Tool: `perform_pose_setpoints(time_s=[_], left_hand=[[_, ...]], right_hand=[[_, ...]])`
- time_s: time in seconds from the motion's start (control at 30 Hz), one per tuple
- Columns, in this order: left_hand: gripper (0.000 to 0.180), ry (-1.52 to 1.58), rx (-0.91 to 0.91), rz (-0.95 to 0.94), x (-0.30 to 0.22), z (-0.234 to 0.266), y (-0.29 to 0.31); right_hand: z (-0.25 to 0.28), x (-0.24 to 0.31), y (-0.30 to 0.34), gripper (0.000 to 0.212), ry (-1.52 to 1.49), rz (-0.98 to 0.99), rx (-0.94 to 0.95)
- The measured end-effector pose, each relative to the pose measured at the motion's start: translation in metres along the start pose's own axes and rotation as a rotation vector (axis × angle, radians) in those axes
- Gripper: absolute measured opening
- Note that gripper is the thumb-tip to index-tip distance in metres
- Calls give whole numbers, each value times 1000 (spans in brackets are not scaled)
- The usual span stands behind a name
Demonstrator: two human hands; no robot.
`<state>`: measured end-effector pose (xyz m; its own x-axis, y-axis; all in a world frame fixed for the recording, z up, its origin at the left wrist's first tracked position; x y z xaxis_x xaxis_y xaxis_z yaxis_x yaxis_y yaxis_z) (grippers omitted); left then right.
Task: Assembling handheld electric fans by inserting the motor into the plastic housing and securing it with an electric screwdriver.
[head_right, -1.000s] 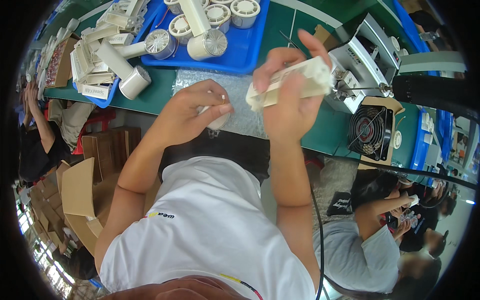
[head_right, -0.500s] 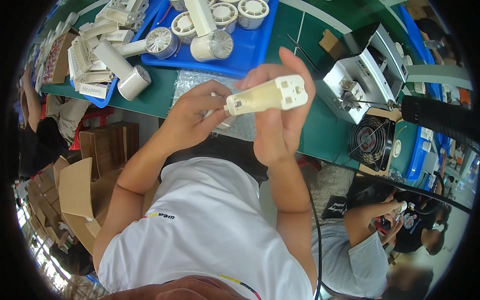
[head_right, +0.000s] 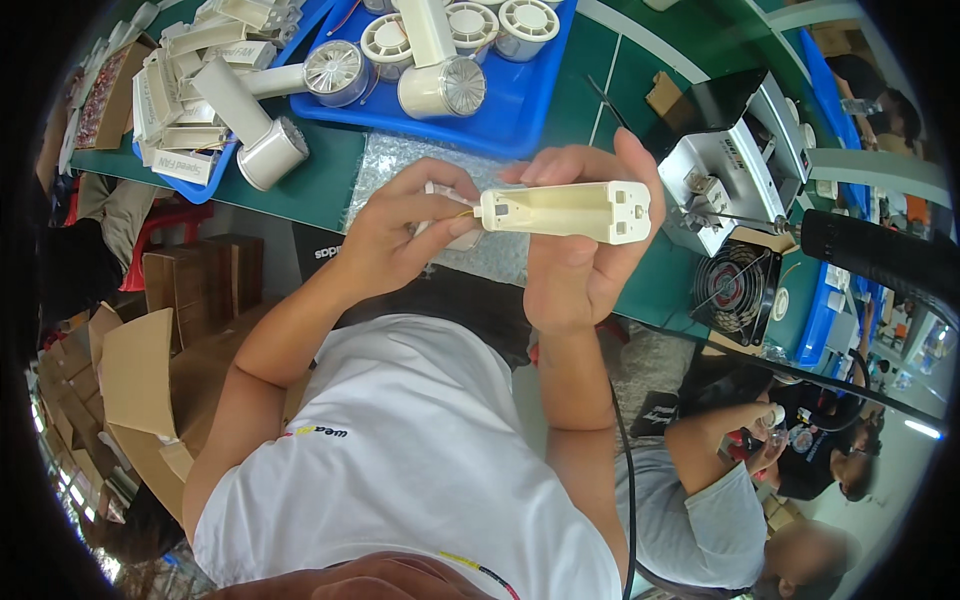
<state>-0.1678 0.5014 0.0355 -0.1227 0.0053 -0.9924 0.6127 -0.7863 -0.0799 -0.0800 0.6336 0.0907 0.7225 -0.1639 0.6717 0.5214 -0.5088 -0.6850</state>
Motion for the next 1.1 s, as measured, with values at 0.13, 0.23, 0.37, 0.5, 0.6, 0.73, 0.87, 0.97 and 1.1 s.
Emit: perform_pose_setpoints(time_s=[0.13,0.23,0.37,0.5,0.6,0.73,0.87,0.97,1.1], left_hand=[[9,38,14,25,4,0,-1],[9,13,17,-44,5,1,-2],[9,-3,23,-41,7,0,-4],[10,-90,33,-52,3,-1,-5],[11,-128,35,-77,0,-2,-5],[12,-155,19,-64,1,-1,-2],[20,-104,32,-49,6,2,0],[45,-111,1,-39,4,4,-1],[80,-157,-14,56,12,5,1]], right_hand=[[-7,-2,1,69,19,-2,40],[-10,-5,4,69,-25,-35,28],[-12,3,8,72,12,24,22],[-15,22,3,77,172,93,204],[-18,19,1,80,241,121,230],[-12,4,10,82,216,61,188],[-9,-2,15,82,170,-8,119],[-5,-13,20,76,139,38,148],[-4,-29,34,71,83,36,212]])
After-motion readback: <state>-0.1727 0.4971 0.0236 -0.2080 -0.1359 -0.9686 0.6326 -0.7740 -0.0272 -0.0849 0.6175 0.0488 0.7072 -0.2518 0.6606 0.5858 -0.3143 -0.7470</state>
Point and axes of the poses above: each hand's wrist, its own y-axis away from the middle knuckle, its own z-axis out of the back of the hand, x = y × z, the point moved 5 cm from there along -y, towards the middle knuckle, and after that the axes turned 12 degrees about z, right-handed, at the moved point
